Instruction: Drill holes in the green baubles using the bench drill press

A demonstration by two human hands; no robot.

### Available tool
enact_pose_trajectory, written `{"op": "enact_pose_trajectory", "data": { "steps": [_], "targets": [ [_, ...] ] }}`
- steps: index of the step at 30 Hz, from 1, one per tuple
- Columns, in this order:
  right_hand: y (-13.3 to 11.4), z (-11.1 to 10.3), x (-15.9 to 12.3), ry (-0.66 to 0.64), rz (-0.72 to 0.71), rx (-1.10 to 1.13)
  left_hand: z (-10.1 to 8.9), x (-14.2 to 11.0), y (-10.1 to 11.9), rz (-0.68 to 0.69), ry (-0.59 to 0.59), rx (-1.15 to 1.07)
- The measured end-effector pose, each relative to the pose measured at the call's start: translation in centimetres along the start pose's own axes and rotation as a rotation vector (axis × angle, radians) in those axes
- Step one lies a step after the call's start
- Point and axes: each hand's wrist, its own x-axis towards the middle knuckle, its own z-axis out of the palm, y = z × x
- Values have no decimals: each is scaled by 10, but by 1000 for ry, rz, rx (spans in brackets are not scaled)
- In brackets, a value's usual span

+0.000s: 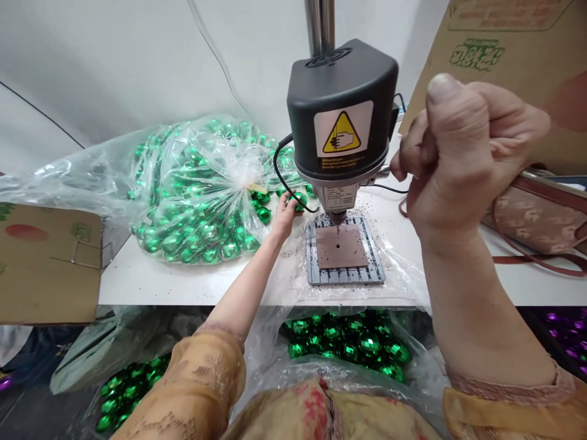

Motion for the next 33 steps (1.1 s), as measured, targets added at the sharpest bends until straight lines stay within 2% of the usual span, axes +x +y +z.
{"op": "enact_pose_trajectory", "data": {
  "steps": [3, 6, 9, 14, 18, 21, 27, 33],
  "targets": [
    [-2, 0, -1, 10, 18, -11, -25, -31, 4, -160, -32, -172],
    [-3, 0, -1, 20, 33, -2, -38, -64, 11, -256, -143, -214],
    [-4, 1, 0, 25, 43, 21, -35, -93, 18, -300, -267, -252],
    [-1, 0, 0, 26, 28, 44, -11, -122, 14, -130, -291, -129],
    [1, -1, 0, 5, 21, 21, 5, -127, 1, 17, -303, 2],
    [0, -2, -2, -5, 30, 1, 12, -124, -4, 77, -306, 103],
    [-8, -5, -5, -65, 89, -56, 19, -118, -2, 160, -268, 276],
    [-9, -4, -5, -62, 72, -43, 25, -120, -4, 262, -259, 470]
  ]
}}
